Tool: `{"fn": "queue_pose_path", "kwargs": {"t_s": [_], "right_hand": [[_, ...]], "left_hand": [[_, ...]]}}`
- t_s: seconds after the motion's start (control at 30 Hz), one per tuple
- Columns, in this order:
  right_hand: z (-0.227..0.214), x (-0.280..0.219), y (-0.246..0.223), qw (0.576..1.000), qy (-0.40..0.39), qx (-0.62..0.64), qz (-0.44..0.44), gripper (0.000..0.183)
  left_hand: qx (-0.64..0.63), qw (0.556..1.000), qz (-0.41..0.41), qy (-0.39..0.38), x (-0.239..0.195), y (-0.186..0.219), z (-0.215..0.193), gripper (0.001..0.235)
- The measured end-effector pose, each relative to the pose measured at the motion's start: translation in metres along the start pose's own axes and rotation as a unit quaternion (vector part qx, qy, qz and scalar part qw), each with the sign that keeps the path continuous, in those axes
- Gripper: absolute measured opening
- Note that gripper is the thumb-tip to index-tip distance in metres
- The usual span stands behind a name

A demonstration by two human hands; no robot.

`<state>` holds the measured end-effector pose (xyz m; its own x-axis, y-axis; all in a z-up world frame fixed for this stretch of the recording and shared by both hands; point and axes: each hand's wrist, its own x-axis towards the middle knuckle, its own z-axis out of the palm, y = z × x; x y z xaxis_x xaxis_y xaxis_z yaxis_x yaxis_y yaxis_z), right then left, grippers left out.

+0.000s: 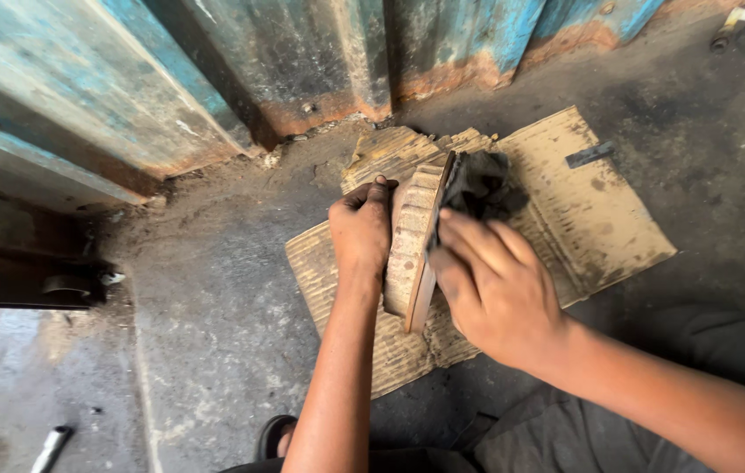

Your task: The person scrubs a circular metal part with a wire brush and then wipes it with a cloth. They rotate the part to clean different sides and edges, then place it on a piece of cardboard on the floor.

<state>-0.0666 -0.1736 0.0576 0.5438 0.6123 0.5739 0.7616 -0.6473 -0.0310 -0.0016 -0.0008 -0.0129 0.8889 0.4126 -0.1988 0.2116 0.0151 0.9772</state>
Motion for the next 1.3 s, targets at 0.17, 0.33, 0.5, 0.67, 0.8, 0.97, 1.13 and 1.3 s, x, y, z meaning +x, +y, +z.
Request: {"fn": "queue_pose_path", "kwargs": {"t_s": [0.17, 0.33, 0.5, 0.67, 0.8, 0.97, 1.13, 1.3], "right_hand": [[-0.005, -0.021, -0.015, 0.998, -0.035, 0.002, -0.05, 0.018], [-0.01, -0.06, -0.064, 0.987, -0.13, -0.004, -0.093, 0.031], [0.006, -0.059, -0.049, 0.99, -0.136, 0.041, -0.027, 0.028], [0.002, -0.034, -0.049, 0.992, -0.115, 0.03, 0.047, 0.021], [-0.002, -0.007, -0.042, 0.996, -0.068, -0.012, 0.062, 0.018], [0.001, 0.042, -0.007, 0.991, -0.059, -0.009, 0.121, 0.025], [0.046, 0.097, 0.08, 0.925, -0.215, 0.127, 0.286, 0.024], [0.078, 0.101, 0.118, 0.899, -0.224, 0.243, 0.287, 0.02]], "left_hand": [[-0.011, 0.999, -0.03, 0.028, -0.01, 0.003, -0.003, 0.034], [-0.043, 0.994, -0.084, 0.056, -0.001, -0.004, -0.008, 0.034], [-0.177, 0.977, -0.092, 0.069, 0.016, -0.028, -0.017, 0.038], [-0.061, 0.983, -0.12, 0.126, 0.009, -0.01, -0.014, 0.038], [-0.067, 0.989, -0.048, 0.119, -0.004, -0.002, -0.007, 0.041], [-0.021, 0.992, -0.039, 0.116, -0.02, 0.015, 0.0, 0.042], [-0.022, 0.991, -0.016, 0.134, -0.033, 0.025, 0.004, 0.039], [-0.006, 0.99, -0.038, 0.132, -0.039, 0.028, -0.004, 0.04]]}}
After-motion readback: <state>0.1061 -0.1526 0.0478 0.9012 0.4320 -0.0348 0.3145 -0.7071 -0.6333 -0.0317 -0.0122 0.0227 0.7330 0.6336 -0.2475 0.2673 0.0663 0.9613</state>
